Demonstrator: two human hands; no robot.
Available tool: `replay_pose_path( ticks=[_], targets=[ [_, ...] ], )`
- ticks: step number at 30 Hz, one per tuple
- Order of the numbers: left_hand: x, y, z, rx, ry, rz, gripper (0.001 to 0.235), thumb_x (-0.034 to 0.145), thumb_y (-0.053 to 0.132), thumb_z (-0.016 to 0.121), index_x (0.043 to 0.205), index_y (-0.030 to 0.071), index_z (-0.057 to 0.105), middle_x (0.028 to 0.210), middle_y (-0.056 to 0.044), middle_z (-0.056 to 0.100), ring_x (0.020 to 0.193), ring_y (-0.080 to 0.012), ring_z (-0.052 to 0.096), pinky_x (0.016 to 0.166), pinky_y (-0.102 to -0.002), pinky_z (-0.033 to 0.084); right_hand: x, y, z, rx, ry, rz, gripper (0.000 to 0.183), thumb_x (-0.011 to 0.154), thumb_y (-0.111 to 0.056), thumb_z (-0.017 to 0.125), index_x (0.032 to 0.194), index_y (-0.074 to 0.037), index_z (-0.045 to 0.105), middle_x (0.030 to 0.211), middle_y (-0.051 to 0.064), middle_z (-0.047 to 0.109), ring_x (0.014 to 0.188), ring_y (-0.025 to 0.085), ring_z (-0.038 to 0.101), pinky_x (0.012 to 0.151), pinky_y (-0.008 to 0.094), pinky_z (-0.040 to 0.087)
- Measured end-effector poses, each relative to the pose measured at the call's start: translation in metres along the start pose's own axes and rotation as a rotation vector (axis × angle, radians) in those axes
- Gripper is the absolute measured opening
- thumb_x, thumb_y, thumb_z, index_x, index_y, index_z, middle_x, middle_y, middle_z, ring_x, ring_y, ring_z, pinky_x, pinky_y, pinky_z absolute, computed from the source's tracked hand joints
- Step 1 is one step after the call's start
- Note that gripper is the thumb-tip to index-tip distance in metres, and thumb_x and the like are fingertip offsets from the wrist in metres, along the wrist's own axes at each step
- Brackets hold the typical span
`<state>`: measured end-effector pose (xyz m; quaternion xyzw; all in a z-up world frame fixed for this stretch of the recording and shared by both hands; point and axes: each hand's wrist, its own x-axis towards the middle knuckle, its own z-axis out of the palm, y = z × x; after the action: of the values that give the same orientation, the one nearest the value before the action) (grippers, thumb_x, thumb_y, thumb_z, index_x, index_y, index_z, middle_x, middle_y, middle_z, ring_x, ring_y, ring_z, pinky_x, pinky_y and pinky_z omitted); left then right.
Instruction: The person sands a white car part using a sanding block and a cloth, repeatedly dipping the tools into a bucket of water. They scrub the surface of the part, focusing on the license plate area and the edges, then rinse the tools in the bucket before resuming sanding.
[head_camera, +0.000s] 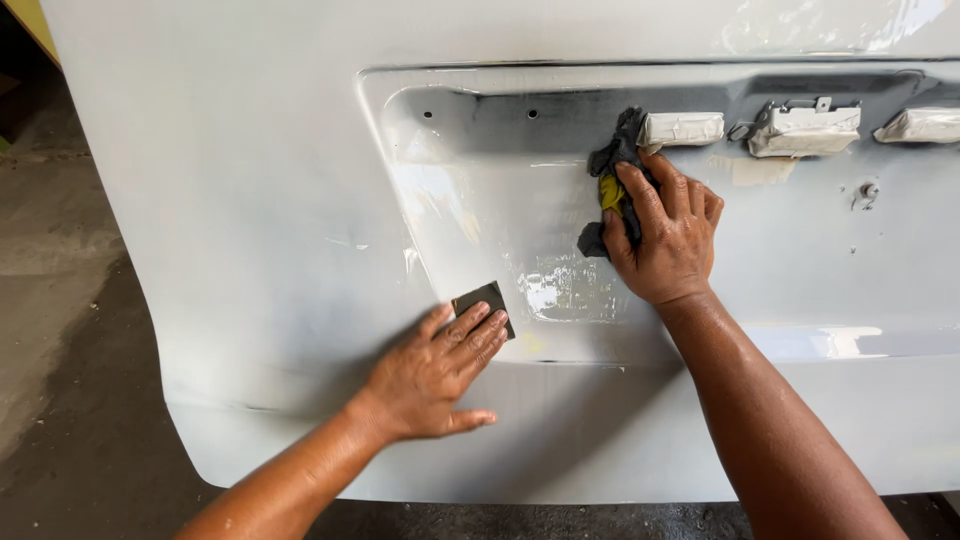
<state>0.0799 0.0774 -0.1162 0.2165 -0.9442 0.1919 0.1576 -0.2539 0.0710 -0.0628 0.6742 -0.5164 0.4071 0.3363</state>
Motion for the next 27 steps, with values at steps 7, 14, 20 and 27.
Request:
replay_pose_path(
  ticks=[7,14,20,27],
  targets=[
    [0.064,-0.051,-0.08,0.464,-0.027,-0.385,0.09,0.096,0.077,0.022,0.155,0.01,0.033,0.164,-0.006,0.026,0.154,-0.0245,0.022,0.122,-0.053,0.012,0.005,-0.001,-0.001,0.019,-0.002,0.005,0.05,0.097,-0.028,0.067,0.144,-0.014,0.06,0.146,0.012,0.057,0.126,0.031,0.055,0.11,0.047,0.034],
    [0.047,-0.005,-0.04,0.158,-0.444,0.065,0.099,0.09,0.08,0.026,0.163,0.013,0.02,0.172,-0.008,0.016,0.151,-0.0269,0.013,0.122,-0.052,0.007,0.003,-0.002,-0.001,0.007,-0.004,0.004,0.049,0.096,-0.028,0.067,0.143,-0.015,0.061,0.146,0.012,0.057,0.126,0.031,0.055,0.11,0.048,0.034],
    [0.057,-0.036,-0.075,0.454,-0.04,-0.32,0.093,0.095,0.077,0.02,0.158,0.009,0.028,0.167,-0.008,0.023,0.154,-0.0248,0.02,0.121,-0.056,0.013,0.003,0.0,-0.002,0.018,-0.011,0.011,0.05,0.096,-0.028,0.068,0.144,-0.016,0.06,0.147,0.012,0.056,0.126,0.031,0.055,0.11,0.047,0.033],
    [0.012,-0.013,-0.015,0.097,-0.006,-0.057,0.101,0.093,0.081,0.018,0.158,0.004,0.03,0.166,-0.012,0.025,0.154,-0.0278,0.022,0.123,-0.057,0.013,0.003,0.0,0.0,0.019,-0.014,0.004,0.05,0.095,-0.027,0.069,0.144,-0.016,0.06,0.146,0.012,0.056,0.128,0.03,0.055,0.111,0.048,0.033]
  ],
)
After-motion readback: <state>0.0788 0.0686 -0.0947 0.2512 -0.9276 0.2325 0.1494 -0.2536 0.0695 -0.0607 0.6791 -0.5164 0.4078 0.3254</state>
